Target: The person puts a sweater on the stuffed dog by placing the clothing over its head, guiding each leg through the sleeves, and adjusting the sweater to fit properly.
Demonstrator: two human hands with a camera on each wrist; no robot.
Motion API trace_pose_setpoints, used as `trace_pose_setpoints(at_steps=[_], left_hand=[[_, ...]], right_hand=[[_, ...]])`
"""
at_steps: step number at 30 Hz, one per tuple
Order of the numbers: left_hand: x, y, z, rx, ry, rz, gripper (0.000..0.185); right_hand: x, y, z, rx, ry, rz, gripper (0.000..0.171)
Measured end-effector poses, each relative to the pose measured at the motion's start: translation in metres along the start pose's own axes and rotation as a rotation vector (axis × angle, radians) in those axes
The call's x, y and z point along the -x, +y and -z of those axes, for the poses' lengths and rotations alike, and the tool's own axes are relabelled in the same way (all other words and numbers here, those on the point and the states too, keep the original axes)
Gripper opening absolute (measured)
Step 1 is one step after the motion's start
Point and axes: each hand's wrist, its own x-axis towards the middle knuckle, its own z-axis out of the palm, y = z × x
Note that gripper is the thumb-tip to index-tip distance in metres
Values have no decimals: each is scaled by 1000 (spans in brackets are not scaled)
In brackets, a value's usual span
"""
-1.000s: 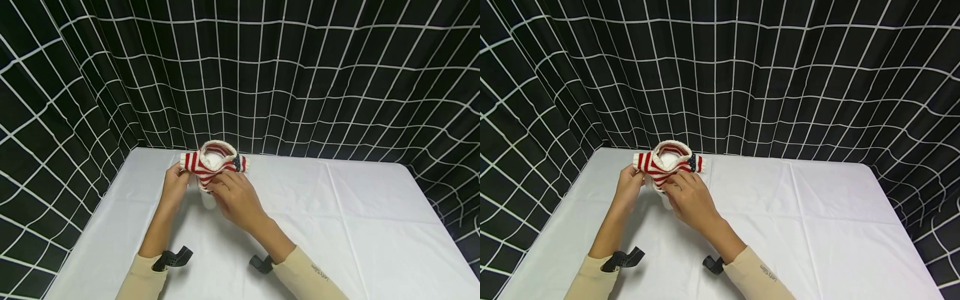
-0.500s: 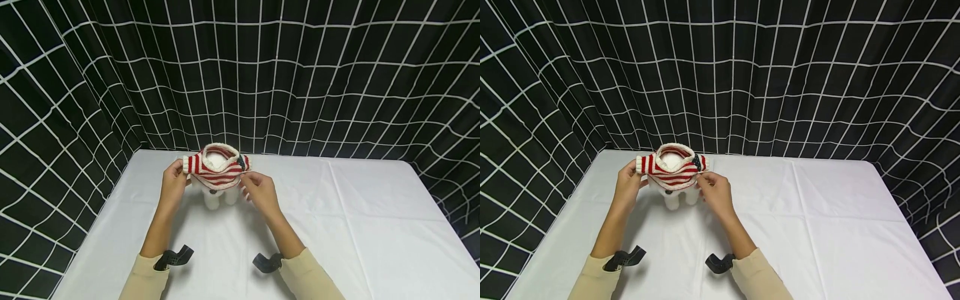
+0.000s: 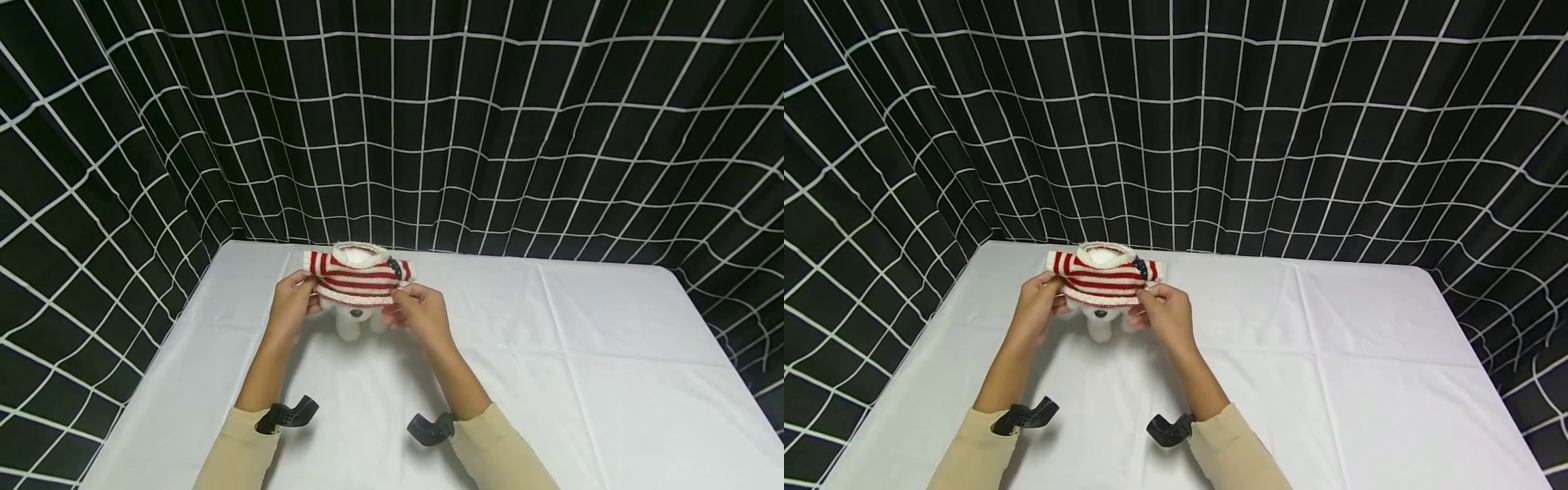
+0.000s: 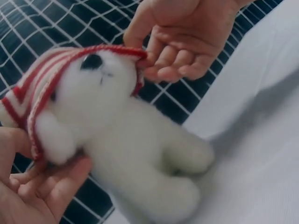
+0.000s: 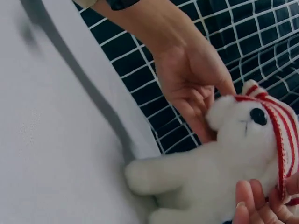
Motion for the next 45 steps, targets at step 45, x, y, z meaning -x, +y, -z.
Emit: trace_pose_setpoints(at_steps=[45], left_hand=[[46, -22, -1, 637, -252, 331, 27]], right_hand=[[27, 17, 13, 882, -145, 1036, 14]])
